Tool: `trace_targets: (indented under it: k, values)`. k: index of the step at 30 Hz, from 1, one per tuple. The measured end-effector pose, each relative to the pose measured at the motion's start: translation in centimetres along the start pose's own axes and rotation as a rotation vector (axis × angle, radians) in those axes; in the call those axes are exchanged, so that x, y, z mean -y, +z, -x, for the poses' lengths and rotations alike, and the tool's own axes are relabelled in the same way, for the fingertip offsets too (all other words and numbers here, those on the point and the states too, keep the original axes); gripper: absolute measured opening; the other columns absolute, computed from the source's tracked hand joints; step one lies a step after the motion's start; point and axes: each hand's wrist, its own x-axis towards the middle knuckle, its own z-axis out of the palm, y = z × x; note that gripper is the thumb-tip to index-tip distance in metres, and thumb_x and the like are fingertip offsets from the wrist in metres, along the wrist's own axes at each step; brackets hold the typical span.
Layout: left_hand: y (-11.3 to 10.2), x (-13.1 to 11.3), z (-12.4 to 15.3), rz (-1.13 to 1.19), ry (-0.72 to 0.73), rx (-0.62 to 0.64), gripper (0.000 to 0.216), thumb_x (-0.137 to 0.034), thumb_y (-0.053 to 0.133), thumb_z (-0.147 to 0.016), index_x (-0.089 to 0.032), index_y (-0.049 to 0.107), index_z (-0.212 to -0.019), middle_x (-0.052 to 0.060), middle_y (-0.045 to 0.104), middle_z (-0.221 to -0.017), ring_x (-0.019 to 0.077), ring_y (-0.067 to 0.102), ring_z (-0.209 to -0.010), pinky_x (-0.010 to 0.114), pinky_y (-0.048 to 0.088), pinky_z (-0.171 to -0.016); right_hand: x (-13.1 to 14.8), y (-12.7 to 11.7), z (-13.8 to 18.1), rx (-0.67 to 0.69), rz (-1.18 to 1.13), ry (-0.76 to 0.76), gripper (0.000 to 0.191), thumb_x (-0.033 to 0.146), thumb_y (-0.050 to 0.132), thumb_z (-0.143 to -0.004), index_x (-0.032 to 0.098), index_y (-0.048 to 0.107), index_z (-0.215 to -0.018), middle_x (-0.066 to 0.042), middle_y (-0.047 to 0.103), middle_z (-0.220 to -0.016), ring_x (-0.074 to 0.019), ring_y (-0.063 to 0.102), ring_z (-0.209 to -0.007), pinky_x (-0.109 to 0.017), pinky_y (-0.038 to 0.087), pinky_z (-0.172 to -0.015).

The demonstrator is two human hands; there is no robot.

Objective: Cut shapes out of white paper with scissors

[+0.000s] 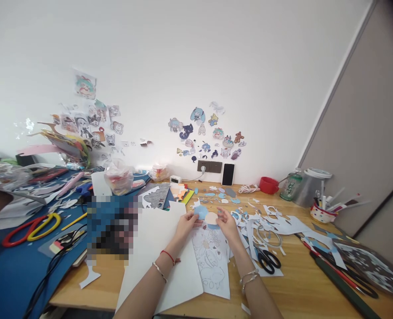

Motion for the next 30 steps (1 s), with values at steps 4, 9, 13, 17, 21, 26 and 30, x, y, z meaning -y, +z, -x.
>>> trace_targets:
  k: [4, 9, 13, 17, 21, 26, 30]
  values:
    - [-0.2, -0.1, 0.6, -0.117, 0.124, -0.162, 0.027, -0.030, 0.054, -0.087, -0.015, 0.055, -0.109, 0.008, 0.058, -0.110, 0.0194, 0.059, -0.093, 0.040, 0.050, -0.079, 0.7, -1.0, 0.2, 0.007, -0.067, 0.075, 0.022, 0.026, 0.055, -0.088, 0.014, 0.056, -0.107, -0.003, 0.062, -0.091, -0.0122, 0.059, -0.068, -0.027, 0.051, -0.058]
    - [-0.5, -0.6, 1.3, -0.251, 0.213, -0.256, 0.027, -0.031, 0.053, -0.087, -0.015, 0.055, -0.109, 0.007, 0.058, -0.109, 0.0196, 0.058, -0.093, 0.040, 0.050, -0.079, 1.3, -1.4, 0.6, 0.037, -0.083, 0.118, 0.019, 0.027, 0.055, -0.088, 0.014, 0.058, -0.101, -0.003, 0.062, -0.091, -0.0130, 0.060, -0.070, -0.028, 0.052, -0.060]
    - [-0.7, -0.5, 1.2, -0.288, 0.237, -0.257, 0.027, -0.032, 0.053, -0.087, -0.014, 0.056, -0.107, 0.007, 0.059, -0.106, 0.0189, 0.059, -0.090, 0.039, 0.050, -0.078, 1.3, -1.8, 0.5, 0.043, -0.046, 0.125, 0.020, 0.028, 0.055, -0.087, 0.014, 0.058, -0.102, -0.004, 0.062, -0.093, -0.0128, 0.060, -0.070, -0.027, 0.051, -0.058]
    - [-1.0, 0.3, 0.5, -0.284, 0.253, -0.265, 0.028, -0.032, 0.053, -0.088, -0.014, 0.055, -0.109, 0.007, 0.059, -0.106, 0.0185, 0.060, -0.090, 0.039, 0.051, -0.077, 1.0, -2.2, 0.2, 0.089, 0.041, 0.117, 0.021, 0.029, 0.054, -0.088, 0.014, 0.058, -0.101, -0.003, 0.062, -0.091, -0.0118, 0.059, -0.067, -0.026, 0.050, -0.056]
    - [-1.1, 0.9, 0.1, -0.274, 0.252, -0.259, 0.028, -0.032, 0.053, -0.088, -0.014, 0.054, -0.109, 0.007, 0.059, -0.105, 0.0179, 0.060, -0.087, 0.038, 0.051, -0.075, 0.6, -1.9, 0.3, 0.174, 0.164, 0.100, 0.019, 0.028, 0.054, -0.088, 0.013, 0.059, -0.097, -0.003, 0.063, -0.089, -0.0117, 0.059, -0.066, -0.026, 0.050, -0.058]
    - [-1.2, 1.1, -0.1, -0.256, 0.245, -0.243, 0.028, -0.032, 0.053, -0.088, -0.014, 0.055, -0.109, 0.007, 0.059, -0.104, 0.0176, 0.060, -0.086, 0.037, 0.051, -0.074, 0.2, -1.5, 0.8, 0.241, 0.338, 0.050, 0.017, 0.028, 0.054, -0.088, 0.014, 0.060, -0.094, -0.003, 0.063, -0.091, -0.0133, 0.060, -0.072, -0.030, 0.051, -0.064]
    - [-1.1, 1.1, -0.1, -0.239, 0.251, -0.220, 0.028, -0.032, 0.053, -0.088, -0.014, 0.054, -0.109, 0.007, 0.059, -0.105, 0.0178, 0.060, -0.087, 0.038, 0.051, -0.075, 0.1, -1.6, 0.9, 0.248, 0.438, 0.005, 0.016, 0.028, 0.054, -0.088, 0.014, 0.060, -0.093, -0.003, 0.063, -0.092, -0.0144, 0.060, -0.076, -0.032, 0.051, -0.068]
